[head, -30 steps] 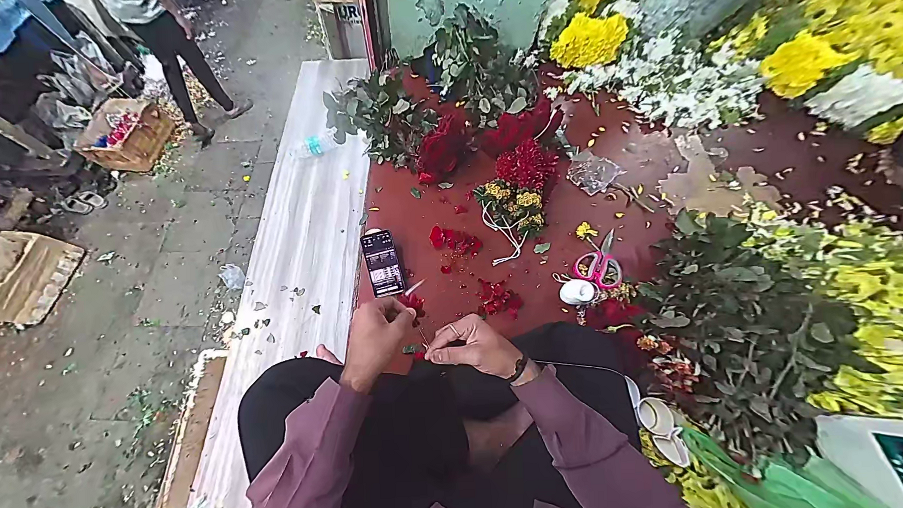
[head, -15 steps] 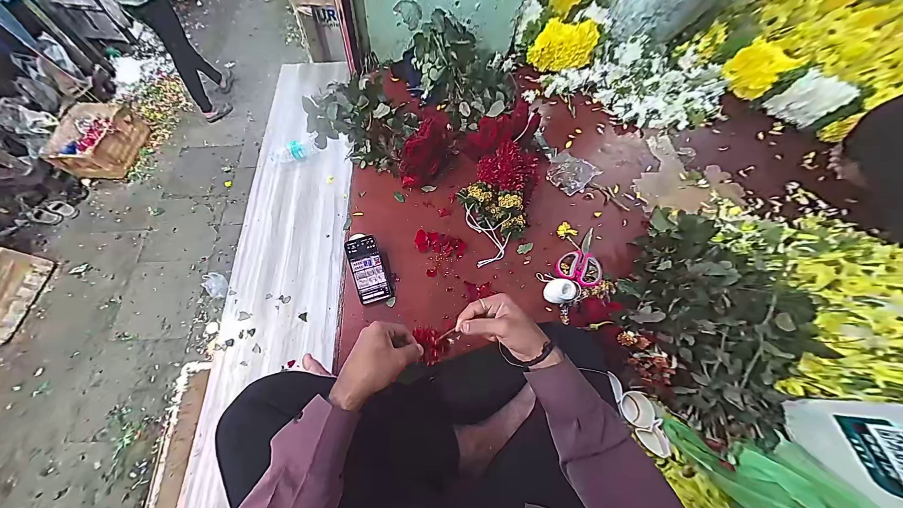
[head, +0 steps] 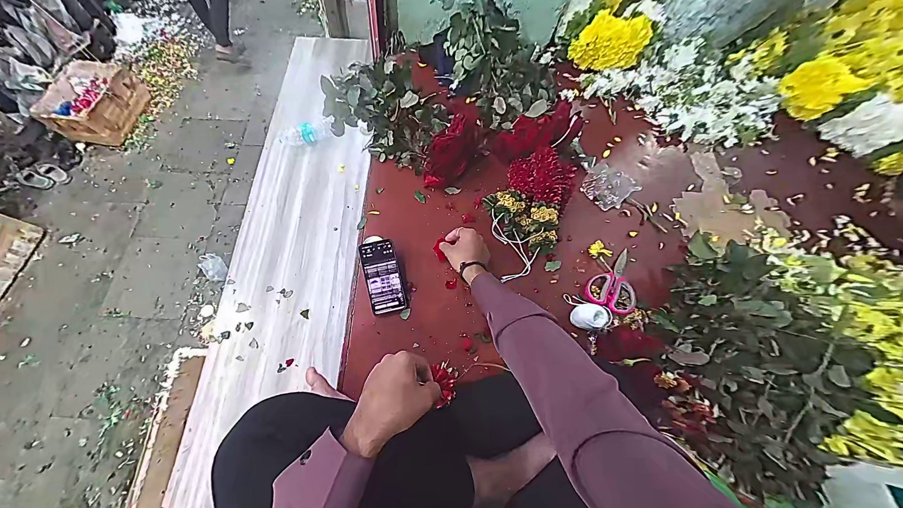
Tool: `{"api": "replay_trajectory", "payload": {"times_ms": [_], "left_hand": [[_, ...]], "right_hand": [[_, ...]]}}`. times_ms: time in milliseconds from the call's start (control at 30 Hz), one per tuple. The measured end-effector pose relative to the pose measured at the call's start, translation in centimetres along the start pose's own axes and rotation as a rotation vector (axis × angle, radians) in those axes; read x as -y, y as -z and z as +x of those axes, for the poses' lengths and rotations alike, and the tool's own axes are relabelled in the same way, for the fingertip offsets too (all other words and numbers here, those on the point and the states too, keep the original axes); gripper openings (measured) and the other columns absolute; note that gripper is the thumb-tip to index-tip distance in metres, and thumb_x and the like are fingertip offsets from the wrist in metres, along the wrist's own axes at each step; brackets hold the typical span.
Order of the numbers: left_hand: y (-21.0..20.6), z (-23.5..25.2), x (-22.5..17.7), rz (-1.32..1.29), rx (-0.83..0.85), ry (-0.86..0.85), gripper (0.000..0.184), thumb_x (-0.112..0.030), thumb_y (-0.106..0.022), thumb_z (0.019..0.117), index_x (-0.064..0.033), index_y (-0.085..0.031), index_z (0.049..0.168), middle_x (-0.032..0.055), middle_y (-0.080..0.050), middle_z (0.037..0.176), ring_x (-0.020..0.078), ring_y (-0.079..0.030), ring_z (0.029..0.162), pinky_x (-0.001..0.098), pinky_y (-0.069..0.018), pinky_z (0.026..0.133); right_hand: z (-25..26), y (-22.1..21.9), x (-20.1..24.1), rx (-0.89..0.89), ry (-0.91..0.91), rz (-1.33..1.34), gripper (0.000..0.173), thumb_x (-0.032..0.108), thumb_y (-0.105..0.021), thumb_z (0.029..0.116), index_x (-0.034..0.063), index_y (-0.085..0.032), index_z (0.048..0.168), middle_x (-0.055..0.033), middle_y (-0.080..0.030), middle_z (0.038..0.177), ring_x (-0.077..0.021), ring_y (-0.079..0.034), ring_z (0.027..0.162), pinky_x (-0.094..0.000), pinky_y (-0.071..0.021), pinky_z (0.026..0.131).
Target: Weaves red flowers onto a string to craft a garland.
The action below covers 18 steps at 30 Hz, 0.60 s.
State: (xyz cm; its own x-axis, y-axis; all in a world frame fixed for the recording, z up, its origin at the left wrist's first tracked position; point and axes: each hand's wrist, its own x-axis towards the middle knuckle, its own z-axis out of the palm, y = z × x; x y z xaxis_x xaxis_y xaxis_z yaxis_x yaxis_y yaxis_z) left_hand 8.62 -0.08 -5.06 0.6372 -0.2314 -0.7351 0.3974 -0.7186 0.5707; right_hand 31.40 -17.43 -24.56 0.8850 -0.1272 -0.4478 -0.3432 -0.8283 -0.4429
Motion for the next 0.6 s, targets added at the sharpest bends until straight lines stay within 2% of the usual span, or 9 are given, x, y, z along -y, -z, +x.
{"api": "replay_trajectory", "payload": {"times_ms": [67,133,167,233,267,333,400,467,600], "left_hand": [[0.1,-0.1,0.0,0.005,-0.011,-0.012,0.018,-0.037,-0.068,0.0863,-0.0208,-0.074,0.082,-0.0043,-0.067,0.070,0.0137,-0.065,0.065,0.0453,-0.0542,0.062],[0.1,-0.3,0.1,-0.001,-0.018,-0.029,0.018,-0.036,-0.068,0.0858,-0.0203,-0.073,0.081,-0.0038,-0.067,0.069,0.0143,-0.065,0.065,0.0461,-0.0541,0.061],[0.0,-0.4,0.0,-0.002,-0.017,-0.037,0.018,-0.036,-0.068,0.0859,-0.0198,-0.073,0.081,-0.0034,-0.067,0.069,0.0147,-0.065,0.064,0.0464,-0.0542,0.061],[0.0,-0.5,-0.2,0.002,-0.014,-0.056,0.019,-0.036,-0.068,0.0861,-0.0190,-0.073,0.082,-0.0025,-0.067,0.070,0.0155,-0.065,0.065,0.0472,-0.0544,0.062],[0.0,-0.6,-0.4,-0.001,-0.018,-0.066,0.019,-0.036,-0.069,0.0861,-0.0182,-0.073,0.082,-0.0016,-0.068,0.070,0.0165,-0.065,0.065,0.0480,-0.0544,0.062],[-0.1,-0.7,-0.4,0.002,-0.024,-0.079,0.019,-0.036,-0.069,0.0871,-0.0179,-0.074,0.084,-0.0012,-0.070,0.073,0.0169,-0.068,0.067,0.0487,-0.0564,0.064],[-0.2,-0.8,-0.3,0.000,-0.040,-0.079,0.019,-0.035,-0.069,0.0874,-0.0171,-0.074,0.084,-0.0009,-0.070,0.074,0.0175,-0.067,0.068,0.0495,-0.0562,0.065],[-0.1,-0.7,-0.1,0.001,-0.054,-0.077,0.019,-0.035,-0.070,0.0875,-0.0167,-0.074,0.085,-0.0005,-0.070,0.074,0.0171,-0.068,0.068,0.0489,-0.0568,0.066],[-0.2,-0.1,0.6,0.017,-0.067,-0.060,0.020,-0.035,-0.072,0.0867,-0.0154,-0.074,0.083,0.0003,-0.069,0.072,0.0168,-0.065,0.065,0.0474,-0.0546,0.063]], "right_hand": [[-0.5,0.7,-0.1,-0.042,0.026,0.087,0.023,0.036,-0.075,0.0866,0.0209,-0.079,0.104,-0.0068,-0.077,0.102,-0.0300,-0.072,0.099,-0.0636,-0.0549,0.084],[-1.8,2.2,-0.8,-0.048,0.050,0.198,0.024,0.031,-0.077,0.0871,0.0145,-0.079,0.104,-0.0087,-0.076,0.101,-0.0283,-0.072,0.097,-0.0594,-0.0558,0.087],[-2.8,3.2,-1.4,-0.024,0.043,0.266,0.025,0.027,-0.078,0.0873,0.0108,-0.077,0.106,-0.0101,-0.075,0.101,-0.0268,-0.072,0.093,-0.0552,-0.0579,0.085],[-5.4,5.0,-3.3,0.051,0.048,0.466,0.028,0.016,-0.078,0.0876,0.0049,-0.071,0.112,-0.0124,-0.075,0.094,-0.0232,-0.072,0.074,-0.0428,-0.0614,0.066],[-7.2,6.0,-4.3,0.103,0.048,0.568,0.029,0.012,-0.077,0.0896,0.0054,-0.069,0.116,-0.0134,-0.074,0.094,-0.0228,-0.070,0.070,-0.0396,-0.0584,0.061],[-10.3,7.0,-6.5,0.191,0.054,0.718,0.027,0.013,-0.075,0.0922,0.0110,-0.071,0.119,-0.0103,-0.073,0.098,-0.0179,-0.065,0.068,-0.0342,-0.0555,0.059],[-12.7,7.9,-7.0,0.243,0.030,0.841,0.025,0.013,-0.070,0.0958,0.0081,-0.070,0.120,-0.0102,-0.072,0.100,-0.0165,-0.065,0.070,-0.0329,-0.0557,0.061],[-14.9,8.7,-6.6,0.262,0.029,0.942,0.024,0.011,-0.065,0.0987,0.0033,-0.067,0.121,-0.0139,-0.072,0.099,-0.0202,-0.068,0.072,-0.0336,-0.0567,0.060],[-18.1,8.9,-6.5,0.228,0.155,1.029,0.016,0.003,-0.064,0.0975,-0.0017,-0.072,0.111,-0.0175,-0.073,0.093,-0.0222,-0.068,0.071,-0.0341,-0.0586,0.062]]}}
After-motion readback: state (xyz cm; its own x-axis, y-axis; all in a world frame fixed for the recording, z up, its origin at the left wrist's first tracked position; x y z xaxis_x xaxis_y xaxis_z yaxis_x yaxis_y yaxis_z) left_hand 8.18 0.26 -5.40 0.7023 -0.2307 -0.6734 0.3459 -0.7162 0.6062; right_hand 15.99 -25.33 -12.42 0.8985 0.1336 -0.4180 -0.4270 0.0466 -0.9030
